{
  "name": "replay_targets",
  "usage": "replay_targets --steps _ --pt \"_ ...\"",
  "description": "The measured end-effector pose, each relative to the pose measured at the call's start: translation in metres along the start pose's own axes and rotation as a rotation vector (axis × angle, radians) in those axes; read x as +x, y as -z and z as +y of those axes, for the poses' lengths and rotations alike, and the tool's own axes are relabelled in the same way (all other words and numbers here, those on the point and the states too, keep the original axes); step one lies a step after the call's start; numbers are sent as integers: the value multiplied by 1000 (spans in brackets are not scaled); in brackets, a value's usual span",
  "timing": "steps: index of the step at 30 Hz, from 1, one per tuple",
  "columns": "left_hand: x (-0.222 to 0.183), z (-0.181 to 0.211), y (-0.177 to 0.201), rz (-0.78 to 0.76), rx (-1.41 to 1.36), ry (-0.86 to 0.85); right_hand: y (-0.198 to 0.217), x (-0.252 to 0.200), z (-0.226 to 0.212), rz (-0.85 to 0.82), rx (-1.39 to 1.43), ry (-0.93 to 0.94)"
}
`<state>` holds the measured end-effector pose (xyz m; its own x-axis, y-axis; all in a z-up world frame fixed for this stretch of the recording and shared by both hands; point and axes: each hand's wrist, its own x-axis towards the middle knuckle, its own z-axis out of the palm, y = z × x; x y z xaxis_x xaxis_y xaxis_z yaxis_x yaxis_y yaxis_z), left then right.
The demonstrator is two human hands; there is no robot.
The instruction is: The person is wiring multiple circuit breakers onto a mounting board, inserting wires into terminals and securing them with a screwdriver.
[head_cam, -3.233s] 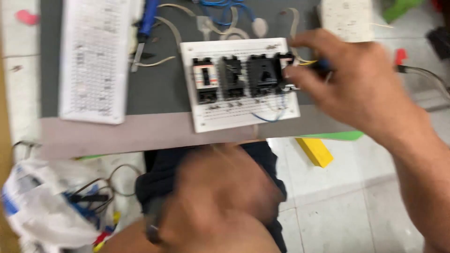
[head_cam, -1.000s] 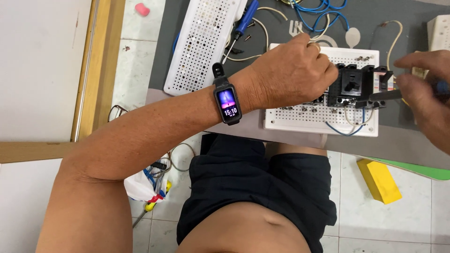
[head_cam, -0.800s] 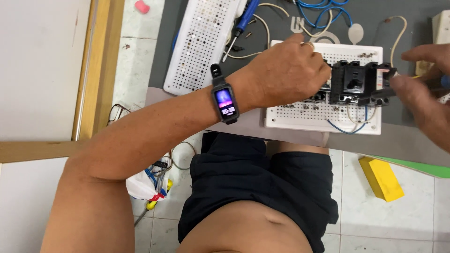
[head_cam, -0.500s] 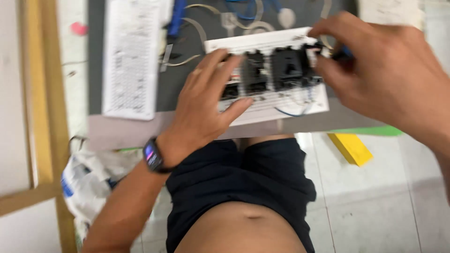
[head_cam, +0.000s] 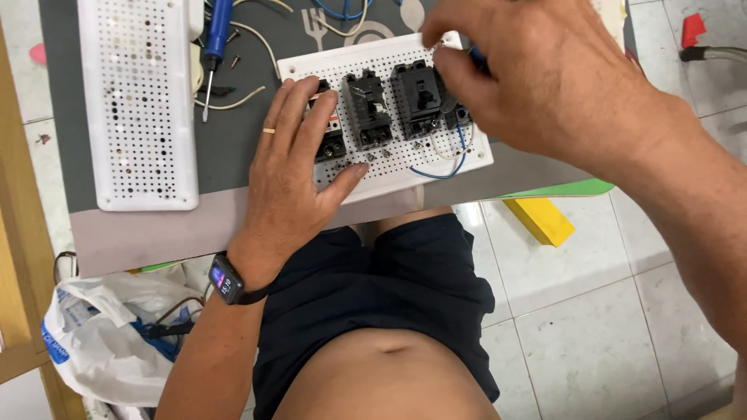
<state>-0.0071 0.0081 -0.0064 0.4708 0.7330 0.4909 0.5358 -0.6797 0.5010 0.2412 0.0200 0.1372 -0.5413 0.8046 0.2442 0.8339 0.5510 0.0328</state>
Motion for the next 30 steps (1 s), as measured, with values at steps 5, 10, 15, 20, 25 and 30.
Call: replay_targets --steps 5,10,15,20,25,30 --pt "0 0 0 18 6 -4 15 -2 -7 -206 142 -184" --pt "0 -1 -1 18 5 -4 12 -10 0 -175 144 -193" --pt "0 -1 -1 13 4 -9 12 -11 -3 -175 144 -104" --pt "1 0 0 28 9 -20 4 -15 0 -112 58 -115" --pt "-2 -2 -2 12 7 -18 19 -7 -9 -233 90 -101" --pt "0 -1 0 24 10 -17 11 -4 0 -264 243 -99"
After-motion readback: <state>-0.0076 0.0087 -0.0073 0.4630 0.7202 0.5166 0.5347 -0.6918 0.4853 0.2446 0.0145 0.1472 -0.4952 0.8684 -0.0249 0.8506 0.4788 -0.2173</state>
